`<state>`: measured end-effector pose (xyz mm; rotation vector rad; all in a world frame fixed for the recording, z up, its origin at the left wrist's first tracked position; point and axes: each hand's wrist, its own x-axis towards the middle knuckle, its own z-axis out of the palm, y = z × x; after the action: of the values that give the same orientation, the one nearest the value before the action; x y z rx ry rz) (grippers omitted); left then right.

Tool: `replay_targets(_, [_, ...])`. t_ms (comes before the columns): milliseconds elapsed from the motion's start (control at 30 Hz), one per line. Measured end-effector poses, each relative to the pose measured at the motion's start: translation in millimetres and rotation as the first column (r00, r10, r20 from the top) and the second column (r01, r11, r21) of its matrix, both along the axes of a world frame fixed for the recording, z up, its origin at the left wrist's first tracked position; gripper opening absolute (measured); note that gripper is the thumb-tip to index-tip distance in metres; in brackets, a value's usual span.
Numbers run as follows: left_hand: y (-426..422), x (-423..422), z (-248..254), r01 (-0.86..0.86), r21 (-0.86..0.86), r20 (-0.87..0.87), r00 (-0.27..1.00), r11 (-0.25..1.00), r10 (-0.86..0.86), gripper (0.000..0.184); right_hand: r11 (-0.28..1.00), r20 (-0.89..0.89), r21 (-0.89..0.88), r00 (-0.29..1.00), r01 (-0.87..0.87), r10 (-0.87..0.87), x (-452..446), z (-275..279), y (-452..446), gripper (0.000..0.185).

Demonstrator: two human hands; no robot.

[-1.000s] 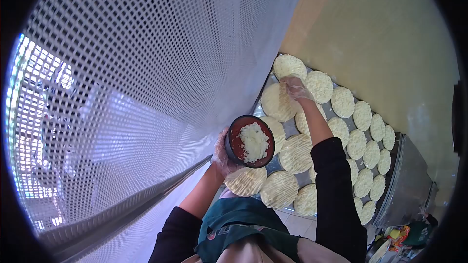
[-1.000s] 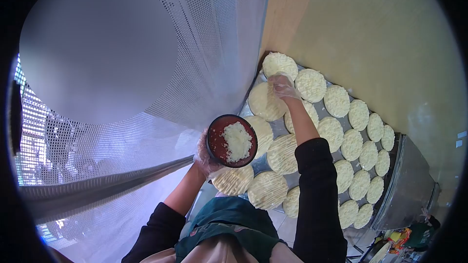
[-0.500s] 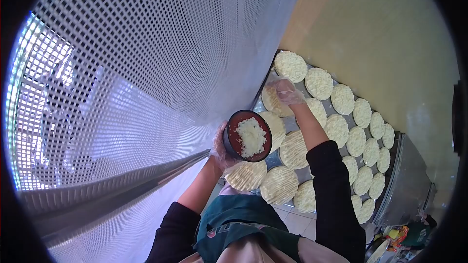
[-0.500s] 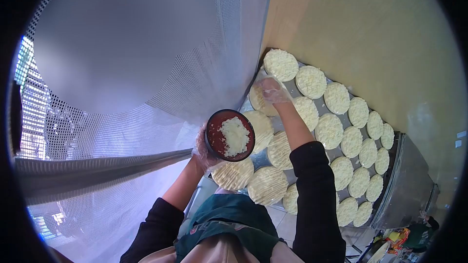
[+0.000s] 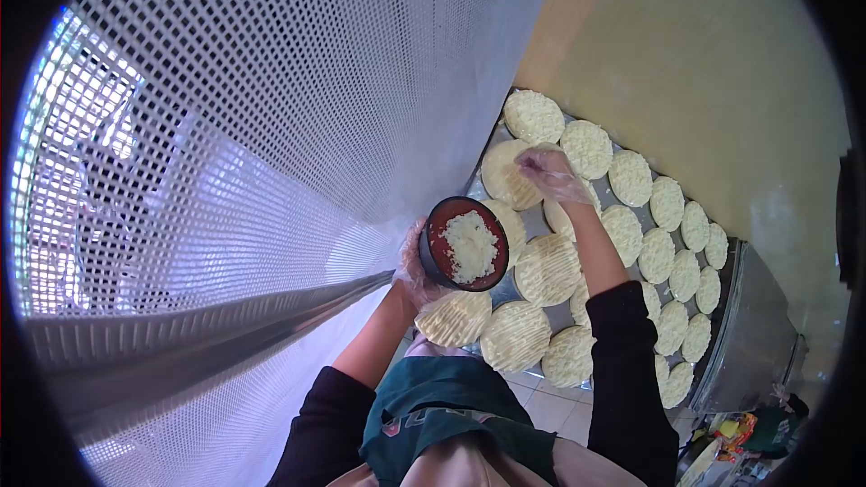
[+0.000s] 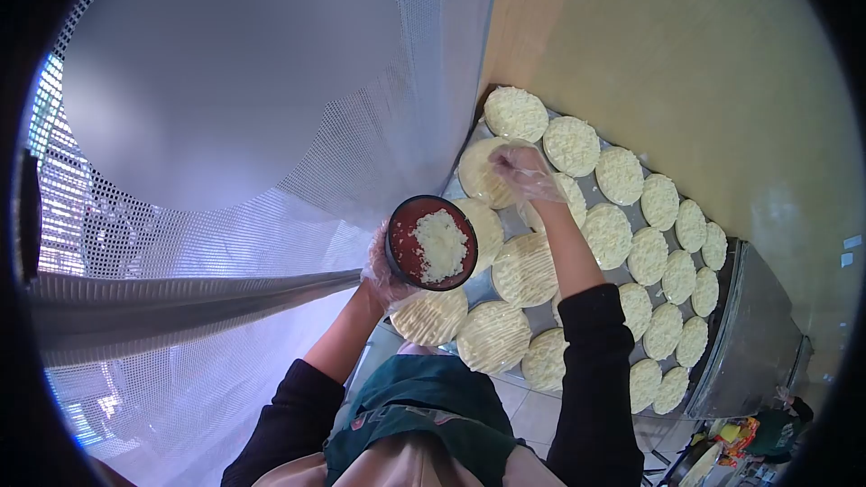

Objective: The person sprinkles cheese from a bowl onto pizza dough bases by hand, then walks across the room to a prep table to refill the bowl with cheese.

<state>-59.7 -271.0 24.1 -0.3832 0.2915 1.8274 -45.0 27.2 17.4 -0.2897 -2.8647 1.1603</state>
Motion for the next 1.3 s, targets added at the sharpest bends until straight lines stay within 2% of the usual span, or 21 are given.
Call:
replay_targets(33, [1.8,0.2,0.1,-0.001,-0.006,-0.003,1.000,1.000,0.001,0.063,0.974,-0.048,-0.227,0.999,0.002,-0.013,5.4,21.7,-15.6,0.015])
replay_targets(100, [5.4,1.1,-3.0,0.003,-0.002,0.030,1.000,1.000,-0.003,0.063,0.942,-0.051,-0.233,0.970,-0.242,0.237,10.3,58.4,-49.8,0.022])
replay_targets(167, [10.1,4.6,-4.4,0.014,0.001,0.060,0.998,1.000,-0.014,0.064,0.866,-0.049,-0.082,0.869,-0.494,0.492,16.7,72.3,-86.9,0.025])
replay_targets(233, [17.1,7.9,-3.5,0.015,-0.213,-0.016,1.000,0.977,-0.019,0.065,0.801,0.086,0.224,0.830,-0.556,0.552,28.7,72.3,-117.7,0.023])
replay_targets(267, [17.0,8.2,-1.6,0.020,-0.214,-0.017,1.000,0.977,-0.024,0.065,0.804,0.084,0.224,0.832,-0.551,0.548,38.7,62.9,-121.9,0.023])
replay_targets(333, [15.6,8.0,4.9,0.059,-0.016,-0.042,0.997,0.998,-0.060,0.066,0.788,-0.116,0.334,0.807,-0.517,0.579,53.4,31.8,-126.4,0.023])
replay_targets(500, [16.9,13.4,5.0,0.068,-0.016,0.011,0.998,0.998,-0.068,0.067,0.730,-0.129,0.356,0.744,-0.583,0.656,83.0,1.4,-124.3,0.029])
replay_targets(533, [16.5,13.5,6.6,0.066,-0.024,0.004,0.998,0.998,-0.066,0.067,0.819,-0.173,-0.001,0.807,-0.573,0.565,85.6,0.5,-122.4,0.027])
replay_targets(567, [16.9,13.3,6.6,0.067,-0.023,0.003,0.998,0.998,-0.067,0.067,0.792,-0.174,-0.359,0.869,-0.494,0.462,86.9,-0.6,-120.5,0.025])
replay_targets(600, [17.5,13.0,6.5,0.063,-0.091,-0.001,0.998,0.994,-0.064,0.067,0.793,-0.175,-0.357,0.870,-0.493,0.461,79.4,9.8,-119.7,0.025])
replay_targets(667, [17.9,11.5,8.9,0.059,-0.159,-0.006,0.998,0.985,-0.061,0.068,0.687,0.063,-0.163,0.688,-0.708,0.723,58.6,44.6,-119.4,0.022])
replay_targets(767, [20.0,9.4,14.8,0.099,-0.162,-0.006,0.995,0.982,-0.101,0.067,0.771,0.214,-0.149,0.741,-0.620,0.637,69.0,56.2,-127.3,0.018])
replay_targets(867, [25.6,9.2,10.6,0.131,-0.238,-0.014,0.990,0.962,-0.138,0.063,0.812,0.271,-0.189,0.765,-0.552,0.584,63.8,67.3,-132.1,0.021])
replay_targets(900, [23.4,8.1,9.7,0.137,-0.161,-0.018,0.990,0.977,-0.142,0.064,0.813,0.270,-0.188,0.767,-0.551,0.582,64.2,69.3,-132.9,0.021])
replay_targets(933, [22.3,8.2,9.3,0.142,-0.081,-0.022,0.989,0.986,-0.145,0.064,0.859,0.249,-0.383,0.858,-0.338,0.449,65.3,70.9,-133.7,0.025])
replay_targets(967, [23.6,8.3,9.2,0.143,-0.080,-0.025,0.989,0.987,-0.145,0.064,0.823,0.261,-0.557,0.918,-0.109,0.299,66.1,72.8,-134.1,0.029])
replay_targets(1133, [34.7,7.7,3.4,0.079,-0.049,0.009,0.997,0.996,-0.079,0.062,0.841,0.334,-0.514,0.864,-0.168,0.377,66.7,78.9,-126.7,0.034])
replay_targets(1167, [36.6,8.1,1.1,0.081,-0.048,0.009,0.997,0.996,-0.081,0.062,0.620,0.285,-0.785,0.899,0.019,0.333,68.5,69.5,-123.5,0.035])
replay_targets(1200, [38.5,7.9,-0.2,0.026,0.000,-0.001,1.000,1.000,-0.026,0.060,0.292,0.257,-0.940,0.927,0.175,0.272,69.6,61.8,-119.7,0.035])
replay_targets(1233, [39.8,7.3,-1.7,-0.029,0.049,-0.009,1.000,0.998,0.030,0.059,0.294,0.255,-0.940,0.928,0.172,0.273,67.9,57.4,-112.7,0.035])
replay_targets(1300, [42.3,5.1,-6.2,-0.049,0.082,0.017,0.999,0.995,0.048,0.059,0.111,0.129,-0.988,0.972,0.109,0.197,57.5,54.6,-90.0,0.036])
